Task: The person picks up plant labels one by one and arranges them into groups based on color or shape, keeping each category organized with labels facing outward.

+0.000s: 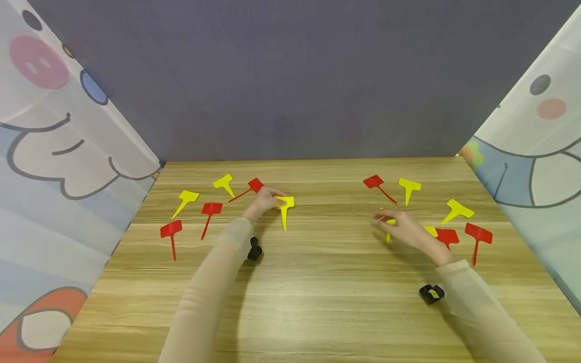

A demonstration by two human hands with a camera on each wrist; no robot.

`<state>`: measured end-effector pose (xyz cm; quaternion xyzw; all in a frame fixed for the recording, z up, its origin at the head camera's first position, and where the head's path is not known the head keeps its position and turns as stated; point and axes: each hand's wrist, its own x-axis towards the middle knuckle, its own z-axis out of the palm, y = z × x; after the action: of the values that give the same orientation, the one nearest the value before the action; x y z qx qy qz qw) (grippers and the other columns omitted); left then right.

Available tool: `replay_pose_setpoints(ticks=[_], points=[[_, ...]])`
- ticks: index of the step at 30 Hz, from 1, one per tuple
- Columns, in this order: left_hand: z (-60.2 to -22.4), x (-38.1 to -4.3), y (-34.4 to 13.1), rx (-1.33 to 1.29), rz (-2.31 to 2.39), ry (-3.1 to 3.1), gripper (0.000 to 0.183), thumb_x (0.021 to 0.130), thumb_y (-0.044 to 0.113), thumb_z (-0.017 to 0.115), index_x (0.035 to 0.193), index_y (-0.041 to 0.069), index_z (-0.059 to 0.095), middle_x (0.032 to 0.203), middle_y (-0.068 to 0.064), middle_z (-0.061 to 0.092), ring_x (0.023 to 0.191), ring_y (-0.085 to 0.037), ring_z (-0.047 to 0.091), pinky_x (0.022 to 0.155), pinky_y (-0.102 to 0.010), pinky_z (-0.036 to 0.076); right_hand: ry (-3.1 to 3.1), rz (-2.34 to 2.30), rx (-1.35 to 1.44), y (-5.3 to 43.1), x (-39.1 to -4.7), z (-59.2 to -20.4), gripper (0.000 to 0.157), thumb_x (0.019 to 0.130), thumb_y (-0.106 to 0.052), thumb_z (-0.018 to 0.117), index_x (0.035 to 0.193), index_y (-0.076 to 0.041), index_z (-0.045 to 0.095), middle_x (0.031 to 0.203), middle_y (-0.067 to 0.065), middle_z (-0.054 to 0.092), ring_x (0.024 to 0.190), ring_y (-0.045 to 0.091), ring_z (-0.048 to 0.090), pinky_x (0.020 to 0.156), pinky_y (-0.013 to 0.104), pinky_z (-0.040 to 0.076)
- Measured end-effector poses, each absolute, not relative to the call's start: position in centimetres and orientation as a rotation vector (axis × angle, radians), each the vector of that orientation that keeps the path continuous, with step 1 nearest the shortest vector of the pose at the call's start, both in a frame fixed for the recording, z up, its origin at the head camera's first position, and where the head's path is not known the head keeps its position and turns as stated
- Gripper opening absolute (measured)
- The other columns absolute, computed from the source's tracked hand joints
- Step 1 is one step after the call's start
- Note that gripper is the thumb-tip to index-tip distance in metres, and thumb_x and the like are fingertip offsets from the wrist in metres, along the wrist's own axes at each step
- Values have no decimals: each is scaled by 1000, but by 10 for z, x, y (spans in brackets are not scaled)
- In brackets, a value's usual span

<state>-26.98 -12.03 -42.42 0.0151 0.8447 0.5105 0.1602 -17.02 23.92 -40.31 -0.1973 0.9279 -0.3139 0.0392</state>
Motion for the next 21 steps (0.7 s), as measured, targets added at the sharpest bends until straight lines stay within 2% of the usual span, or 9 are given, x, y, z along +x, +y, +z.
replay_pose_setpoints(ticks=[16, 21], points=[[-423, -270, -111, 28, 1267, 2528, 26, 78, -1, 64, 104, -1, 64, 116, -16, 55, 91, -25, 58, 65, -24, 52, 2830, -977, -691, 226, -179, -405, 34, 87, -17, 55, 115, 2, 56, 110, 17, 60, 90, 27, 59, 72, 40, 48], [-420, -271, -105, 11, 1151, 2568, 27, 77, -1, 65, 104, -1, 64, 115, -15, 56, 96, -25, 56, 71, -29, 52, 2810, -998, -704, 223, -179, -404, 33, 88, -15, 55, 115, 3, 56, 110, 17, 59, 91, 27, 59, 74, 40, 48]])
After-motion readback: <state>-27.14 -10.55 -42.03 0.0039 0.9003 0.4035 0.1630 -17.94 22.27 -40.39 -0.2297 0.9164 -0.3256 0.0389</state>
